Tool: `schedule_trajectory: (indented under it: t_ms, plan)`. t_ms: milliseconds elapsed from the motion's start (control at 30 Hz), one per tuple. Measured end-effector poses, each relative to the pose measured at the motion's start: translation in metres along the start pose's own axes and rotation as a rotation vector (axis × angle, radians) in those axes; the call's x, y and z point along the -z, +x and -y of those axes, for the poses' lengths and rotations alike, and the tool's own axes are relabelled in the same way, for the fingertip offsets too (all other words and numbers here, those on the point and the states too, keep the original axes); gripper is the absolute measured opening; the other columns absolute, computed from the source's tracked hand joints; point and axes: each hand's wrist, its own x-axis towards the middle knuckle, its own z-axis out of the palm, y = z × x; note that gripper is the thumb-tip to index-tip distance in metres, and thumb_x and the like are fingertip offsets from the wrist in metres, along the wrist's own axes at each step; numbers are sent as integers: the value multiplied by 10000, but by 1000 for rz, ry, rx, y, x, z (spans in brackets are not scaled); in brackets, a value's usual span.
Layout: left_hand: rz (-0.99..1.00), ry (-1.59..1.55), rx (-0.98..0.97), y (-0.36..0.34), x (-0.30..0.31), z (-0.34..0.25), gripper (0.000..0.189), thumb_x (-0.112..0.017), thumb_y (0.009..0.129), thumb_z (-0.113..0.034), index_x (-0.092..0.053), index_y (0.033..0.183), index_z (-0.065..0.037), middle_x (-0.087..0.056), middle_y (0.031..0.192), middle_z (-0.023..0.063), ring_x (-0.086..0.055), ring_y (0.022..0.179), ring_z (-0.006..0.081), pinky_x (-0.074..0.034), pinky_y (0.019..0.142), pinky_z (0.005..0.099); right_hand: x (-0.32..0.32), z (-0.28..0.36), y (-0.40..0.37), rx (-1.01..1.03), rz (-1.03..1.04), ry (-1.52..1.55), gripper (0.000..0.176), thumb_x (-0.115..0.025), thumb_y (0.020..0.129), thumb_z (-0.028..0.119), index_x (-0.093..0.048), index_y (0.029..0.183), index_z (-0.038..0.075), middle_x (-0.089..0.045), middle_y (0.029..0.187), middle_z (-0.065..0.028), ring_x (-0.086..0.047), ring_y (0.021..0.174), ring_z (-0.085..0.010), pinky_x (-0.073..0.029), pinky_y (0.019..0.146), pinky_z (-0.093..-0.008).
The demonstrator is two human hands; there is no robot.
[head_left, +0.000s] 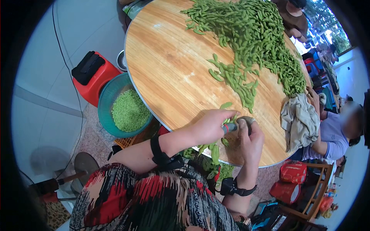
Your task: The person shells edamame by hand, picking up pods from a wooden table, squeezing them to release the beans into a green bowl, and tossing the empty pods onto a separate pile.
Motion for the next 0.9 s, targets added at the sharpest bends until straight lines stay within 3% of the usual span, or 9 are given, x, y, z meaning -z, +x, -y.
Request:
schedule_trajectory:
  t_ms: [33,167,267,333,367,433,600,667,900]
  plan:
    - [8,49,-25,0,0,-3,381,-580,783,-42,-534,1162,-36,-596,1002,192,-582,949,331,-457,811,342,0,-3,1,55,32,-24,134,-610,827,99,-598,862,-30,-600,681,-76,-528,620,-110,-437,582,-266]
    - [52,114,-24,-2,5,-9,371,-582,782,-46,-540,1151,-33,-597,999,192,-586,943,324,-458,799,346,7,-17,9,4,197,82,154,-657,785,96,-599,852,-30,-605,690,-89,-538,619,-120,-435,578,-266]
    - [201,-13,-10,-1,13,-5,365,-582,808,-60,-534,1168,-26,-626,951,138,-609,884,257,-463,759,321,11,-20,8,164,228,9,124,-636,793,74,-597,858,-24,-594,674,-78,-530,610,-115,-429,569,-262]
    - [321,-442,186,1,12,1,359,-585,842,-91,-527,1191,-26,-618,891,39,-581,781,132,-453,679,259,15,-24,5,195,212,-4,113,-625,796,63,-594,863,-22,-586,664,-77,-525,599,-118,-426,564,-261]
    - [323,-441,187,0,12,3,359,-585,842,-91,-527,1191,-26,-618,891,39,-581,781,132,-453,679,259,16,-25,4,227,197,-18,103,-614,799,52,-590,868,-20,-579,655,-76,-521,588,-120,-423,559,-259]
    - [363,-781,365,1,10,4,344,-567,872,-106,-522,1206,-37,-578,863,-29,-508,726,44,-408,603,185,14,-22,-1,193,158,28,98,-607,800,45,-586,870,-21,-575,654,-82,-520,582,-124,-420,555,-256]
    - [274,-924,469,3,4,-5,299,-525,890,-82,-538,1186,-51,-580,883,-15,-488,685,33,-345,524,148,-1,-20,-7,193,-35,88,87,-603,800,24,-578,867,-25,-577,669,-98,-520,579,-131,-419,550,-256]
    - [243,-916,473,3,1,-4,286,-509,896,-74,-541,1180,-51,-579,890,-13,-484,679,33,-333,507,145,-8,-17,-10,249,-151,-59,87,-604,799,12,-581,875,-24,-585,679,-87,-527,592,-126,-426,555,-265]
    - [81,-1137,530,4,-5,-3,228,-514,890,-79,-590,1103,-48,-583,894,-11,-470,666,35,-333,513,132,-20,-15,-13,333,-260,-25,97,-594,818,15,-579,908,-18,-581,693,-65,-529,609,-109,-425,549,-250]
